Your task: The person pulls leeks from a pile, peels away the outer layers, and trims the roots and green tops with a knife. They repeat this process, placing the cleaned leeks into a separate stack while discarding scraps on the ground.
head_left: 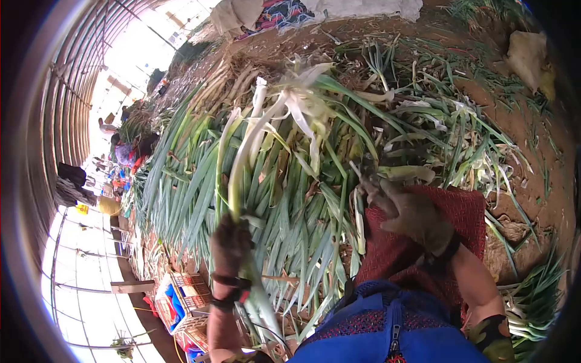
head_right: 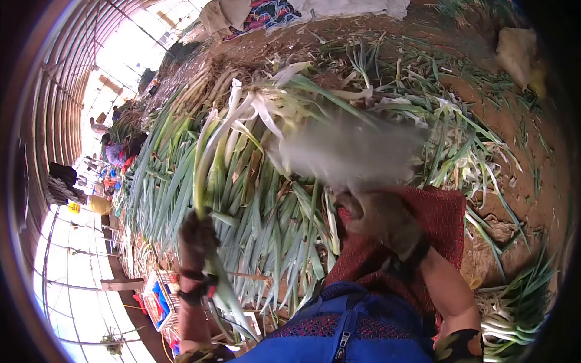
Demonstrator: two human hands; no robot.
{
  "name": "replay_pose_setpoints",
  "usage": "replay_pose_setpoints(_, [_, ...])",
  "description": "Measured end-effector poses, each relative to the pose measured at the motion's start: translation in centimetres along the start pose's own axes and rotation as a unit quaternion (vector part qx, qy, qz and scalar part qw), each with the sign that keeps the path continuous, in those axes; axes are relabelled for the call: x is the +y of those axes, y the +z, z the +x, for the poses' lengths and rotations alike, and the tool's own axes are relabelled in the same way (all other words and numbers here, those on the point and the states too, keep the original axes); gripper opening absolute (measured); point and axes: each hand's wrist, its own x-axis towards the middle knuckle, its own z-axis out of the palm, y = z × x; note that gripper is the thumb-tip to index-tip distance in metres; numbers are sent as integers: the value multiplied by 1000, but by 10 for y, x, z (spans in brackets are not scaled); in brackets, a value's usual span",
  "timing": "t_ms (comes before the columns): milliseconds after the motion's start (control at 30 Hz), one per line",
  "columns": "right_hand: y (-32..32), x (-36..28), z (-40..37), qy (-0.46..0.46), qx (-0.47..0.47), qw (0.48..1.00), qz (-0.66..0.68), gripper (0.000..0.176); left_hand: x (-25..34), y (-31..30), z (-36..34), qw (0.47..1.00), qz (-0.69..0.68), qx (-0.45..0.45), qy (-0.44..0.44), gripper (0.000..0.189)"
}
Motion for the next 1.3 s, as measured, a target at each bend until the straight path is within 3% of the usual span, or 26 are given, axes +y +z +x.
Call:
replay_pose_setpoints(67, [6,4,-15,10,-9,998,-57,94,32,-21,27,1000,17,-1,16,23])
replay_pose_setpoints(133, [13,5,-26,37,-33,991,-125,91,43,-40,68,964,213,16,160,18])
replay_pose_setpoints(200, [26,22,-24,59,22,990,-128,96,47,-58,114,938,265,67,211,15])
replay_pose_setpoints(233, [32,28,-23,70,50,988,-128,99,41,-75,146,929,310,89,183,14])
replay_pose_setpoints(267, [35,27,-23,60,25,991,-117,99,27,-99,185,895,381,93,213,24])
replay_pose_setpoints(333, [41,20,-20,42,-23,994,-94,100,38,-94,212,825,541,102,128,42])
replay_pose_setpoints(400, [52,25,-12,39,-23,993,-107,93,15,-77,235,748,618,107,219,55])
replay_pose_setpoints(433, [56,27,-8,38,-22,993,-113,90,7,-41,232,803,519,116,269,58])
replay_pose_setpoints(467, [50,24,-1,74,-12,990,-121,85,-22,-10,246,839,458,70,285,47])
replay_pose_setpoints(533, [30,20,21,144,5,980,-136,75,-43,78,211,760,586,-119,255,19])
replay_pose_setpoints(567, [30,22,25,123,31,980,-150,65,-68,110,193,816,497,-165,246,19])
replay_pose_setpoints(600, [28,18,25,104,-4,984,-143,64,-94,142,176,861,403,-211,229,21])
replay_pose_setpoints(667, [20,7,21,68,-74,986,-131,62,-161,193,162,883,370,-230,175,28])
replay_pose_setpoints(767, [35,18,19,79,9,985,-152,65,-145,226,133,885,444,-30,137,35])
replay_pose_setpoints(833, [38,33,24,102,14,984,-144,69,-145,239,140,897,440,9,28,41])
replay_pose_setpoints(900, [38,32,25,118,-27,982,-144,74,-150,240,146,883,468,4,-5,47])
replay_pose_setpoints(967, [25,13,22,124,-108,973,-159,80,-168,239,154,852,520,-45,42,52])
replay_pose_setpoints(1067, [46,33,17,114,-50,985,-119,82,-171,232,150,879,467,-72,64,53])
replay_pose_setpoints(1167, [53,42,13,131,-7,987,-92,82,-147,228,133,848,518,-86,70,59])
replay_pose_setpoints(1267, [42,27,9,94,-59,989,-93,82,-149,224,140,850,503,-82,138,62])
replay_pose_setpoints(1300, [43,29,9,92,-42,990,-95,82,-148,228,143,848,511,-79,117,64])
